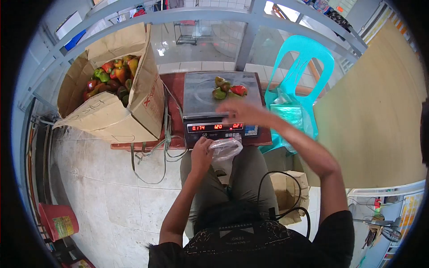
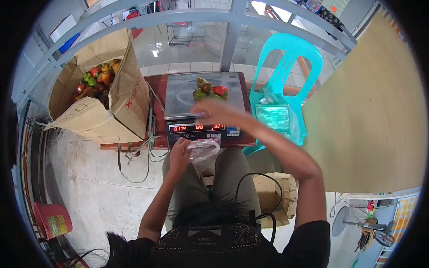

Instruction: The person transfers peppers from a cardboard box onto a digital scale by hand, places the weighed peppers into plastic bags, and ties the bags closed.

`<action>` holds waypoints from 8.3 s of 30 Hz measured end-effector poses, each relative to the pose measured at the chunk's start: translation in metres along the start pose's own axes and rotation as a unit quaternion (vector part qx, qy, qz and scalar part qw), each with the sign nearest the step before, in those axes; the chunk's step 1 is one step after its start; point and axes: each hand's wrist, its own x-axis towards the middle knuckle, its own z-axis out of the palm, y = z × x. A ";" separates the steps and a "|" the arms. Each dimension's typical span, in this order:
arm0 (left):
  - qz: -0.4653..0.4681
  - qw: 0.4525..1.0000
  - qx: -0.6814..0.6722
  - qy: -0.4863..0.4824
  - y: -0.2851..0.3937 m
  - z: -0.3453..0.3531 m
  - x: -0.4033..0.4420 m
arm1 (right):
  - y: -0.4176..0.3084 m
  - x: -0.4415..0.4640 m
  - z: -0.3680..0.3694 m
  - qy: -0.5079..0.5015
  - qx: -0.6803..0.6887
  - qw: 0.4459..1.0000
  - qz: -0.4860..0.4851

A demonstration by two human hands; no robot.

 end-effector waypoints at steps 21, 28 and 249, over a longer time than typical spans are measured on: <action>-0.046 0.986 -0.091 0.136 0.020 -0.022 -0.002 | 0.117 -0.007 0.025 0.342 -0.155 0.926 0.031; -0.052 0.985 -0.001 0.162 0.034 -0.027 0.011 | 0.152 0.041 0.027 0.270 -0.212 0.916 0.208; -0.034 0.946 -0.321 -0.022 0.099 -0.068 0.041 | -0.072 -0.063 0.025 0.031 -0.136 0.990 -0.011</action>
